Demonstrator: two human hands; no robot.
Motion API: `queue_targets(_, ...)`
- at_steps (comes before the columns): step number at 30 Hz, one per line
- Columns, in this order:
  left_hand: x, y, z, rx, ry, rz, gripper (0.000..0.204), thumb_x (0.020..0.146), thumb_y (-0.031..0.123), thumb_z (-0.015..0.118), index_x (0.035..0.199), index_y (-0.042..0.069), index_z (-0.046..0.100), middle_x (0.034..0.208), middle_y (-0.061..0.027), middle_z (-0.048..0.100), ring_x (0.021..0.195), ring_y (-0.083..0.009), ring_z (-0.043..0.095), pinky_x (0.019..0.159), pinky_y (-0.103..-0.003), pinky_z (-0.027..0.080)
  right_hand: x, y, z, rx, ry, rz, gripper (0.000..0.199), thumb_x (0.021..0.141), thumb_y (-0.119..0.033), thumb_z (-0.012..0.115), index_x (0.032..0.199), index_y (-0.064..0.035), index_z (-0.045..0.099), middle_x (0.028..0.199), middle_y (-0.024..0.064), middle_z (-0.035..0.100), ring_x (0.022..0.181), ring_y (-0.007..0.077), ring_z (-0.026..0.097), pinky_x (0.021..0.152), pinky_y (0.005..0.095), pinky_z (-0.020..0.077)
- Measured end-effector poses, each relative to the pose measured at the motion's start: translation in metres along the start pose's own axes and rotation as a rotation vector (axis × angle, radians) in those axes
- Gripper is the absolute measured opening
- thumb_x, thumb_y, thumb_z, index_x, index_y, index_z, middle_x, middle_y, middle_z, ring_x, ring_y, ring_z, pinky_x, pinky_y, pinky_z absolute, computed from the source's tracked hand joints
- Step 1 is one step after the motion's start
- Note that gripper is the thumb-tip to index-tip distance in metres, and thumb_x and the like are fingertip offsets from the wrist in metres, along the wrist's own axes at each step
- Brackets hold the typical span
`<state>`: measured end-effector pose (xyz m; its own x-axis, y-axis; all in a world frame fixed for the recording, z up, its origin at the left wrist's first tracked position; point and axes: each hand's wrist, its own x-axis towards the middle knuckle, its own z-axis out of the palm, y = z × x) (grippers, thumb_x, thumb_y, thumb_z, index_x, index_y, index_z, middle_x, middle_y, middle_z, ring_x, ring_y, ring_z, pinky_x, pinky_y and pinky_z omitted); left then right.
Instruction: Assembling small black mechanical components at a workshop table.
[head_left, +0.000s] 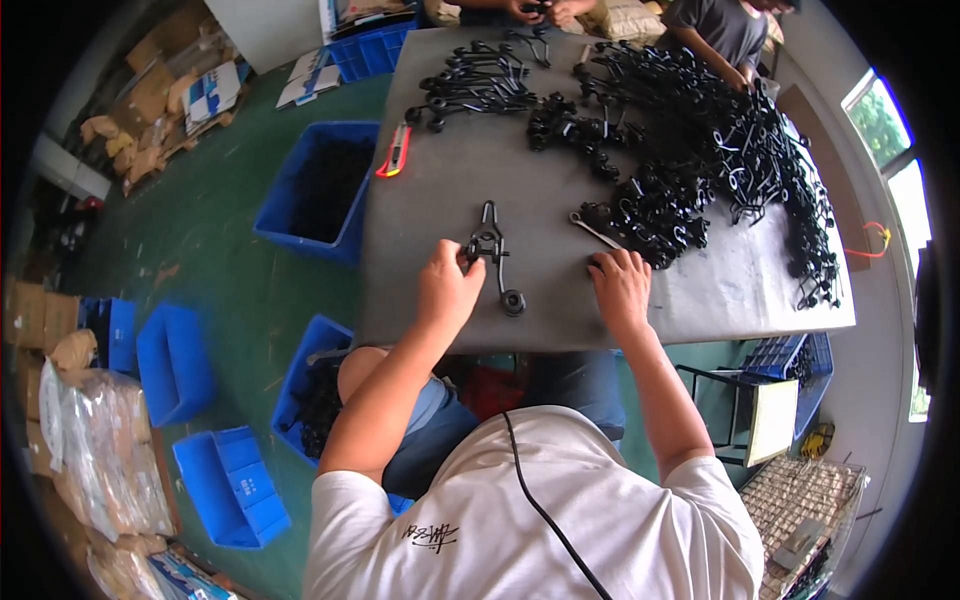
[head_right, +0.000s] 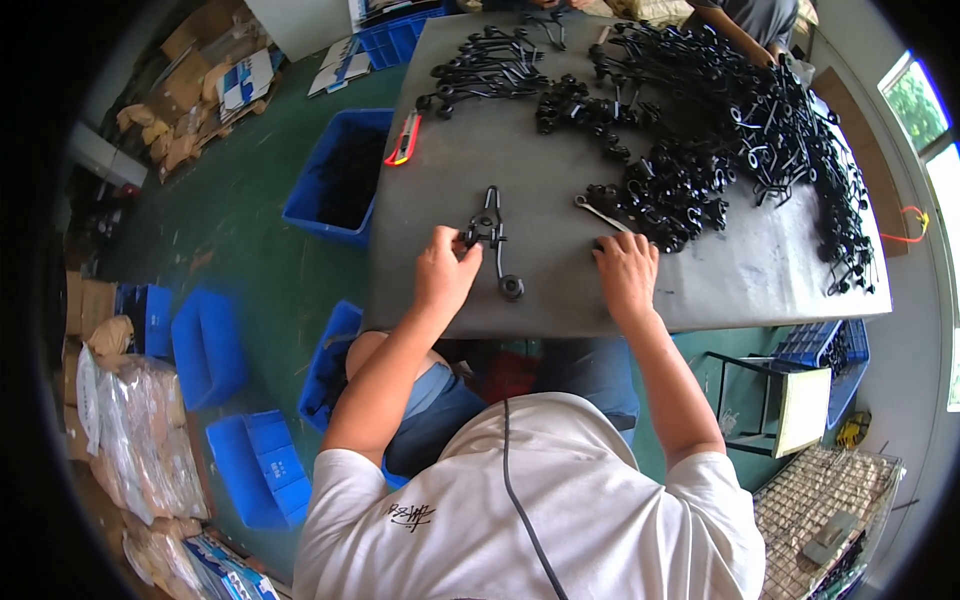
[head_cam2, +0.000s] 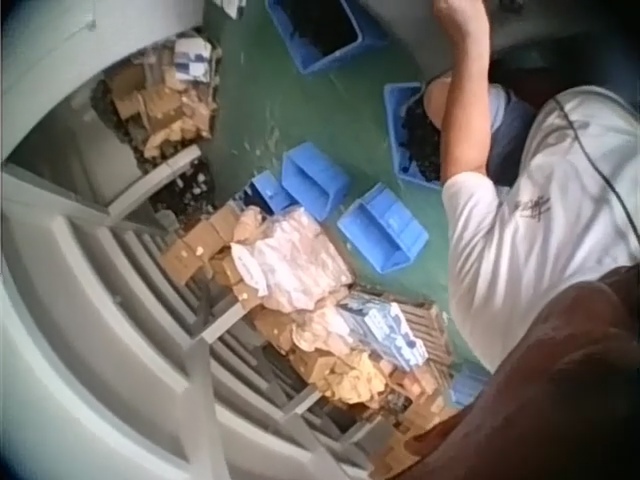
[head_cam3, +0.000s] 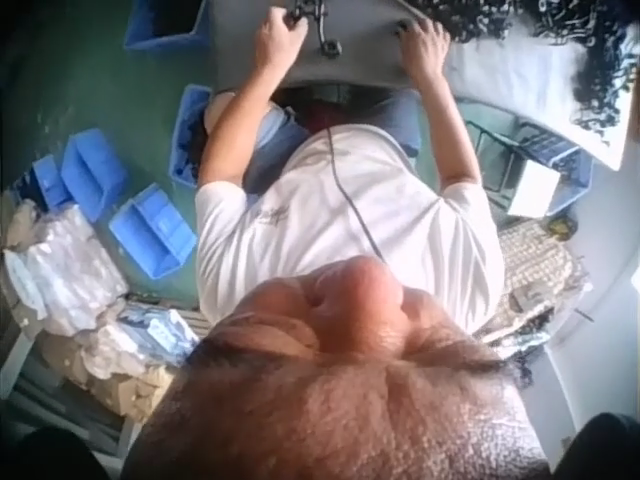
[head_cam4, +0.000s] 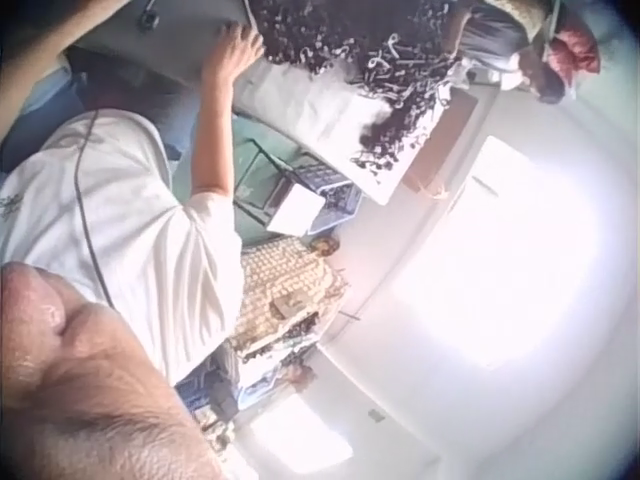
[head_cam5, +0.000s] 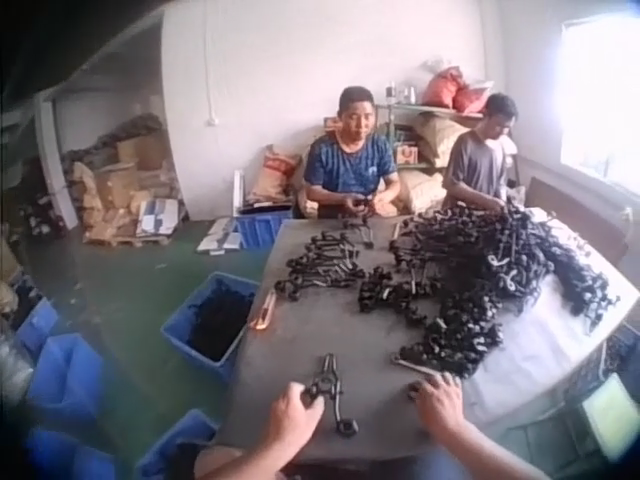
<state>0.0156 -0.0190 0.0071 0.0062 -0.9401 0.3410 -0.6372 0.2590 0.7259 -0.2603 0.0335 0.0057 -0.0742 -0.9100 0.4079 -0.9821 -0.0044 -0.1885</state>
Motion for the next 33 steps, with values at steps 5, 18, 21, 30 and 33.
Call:
queue_targets(5,0.004,0.006,-0.006,-0.106,-0.039,-0.113,0.031,0.082,0.020,0.077,0.099,0.001,0.060,0.089,-0.0149,0.073,0.085,-0.0318,0.072,0.076,-0.041,0.055,0.011,-0.002,0.002,0.332,-0.136,-0.115,0.012,0.089,-0.015,0.066,0.098,-0.0065,0.069,0.100,0.0108,0.062,0.099,0.0325,0.058,0.088,0.0420,0.0488)
queue_targets(18,-0.013,0.005,0.006,-0.120,0.011,-0.107,0.035,0.083,0.020,0.077,0.108,0.004,0.058,0.095,-0.0156,0.074,0.087,-0.0352,0.072,0.074,-0.045,0.056,0.009,-0.056,0.001,0.236,-0.081,-0.228,0.026,0.088,-0.017,0.069,0.112,-0.0087,0.065,0.104,0.0099,0.059,0.101,0.0312,0.056,0.088,0.0420,0.0466)
queue_targets(21,-0.013,0.003,0.006,-0.135,0.021,-0.076,0.035,0.083,0.019,0.077,0.108,0.004,0.058,0.095,-0.0161,0.074,0.087,-0.0354,0.072,0.074,-0.045,0.056,0.006,-0.054,0.012,0.233,-0.077,-0.236,0.031,0.086,-0.022,0.072,0.114,-0.0091,0.066,0.107,0.0096,0.060,0.101,0.0299,0.056,0.088,0.0416,0.0458)
queue_targets(30,-0.012,0.004,0.007,-0.249,0.042,-0.144,0.034,0.082,0.016,0.077,0.106,0.000,0.060,0.095,-0.0185,0.074,0.089,-0.0346,0.072,0.076,-0.042,0.056,0.007,-0.063,0.015,0.246,-0.113,-0.090,0.033,0.086,-0.021,0.071,0.116,-0.0088,0.067,0.112,0.0094,0.062,0.104,0.0310,0.057,0.092,0.0422,0.0464)
queue_targets(33,-0.011,0.000,0.003,-0.362,0.041,-0.205,0.031,0.083,0.015,0.077,0.104,-0.003,0.062,0.094,-0.0184,0.074,0.088,-0.0310,0.073,0.076,-0.039,0.056,0.006,-0.069,0.012,0.282,-0.107,-0.123,0.032,0.086,-0.020,0.070,0.116,-0.0082,0.068,0.113,0.0102,0.062,0.104,0.0319,0.057,0.093,0.0426,0.0468)
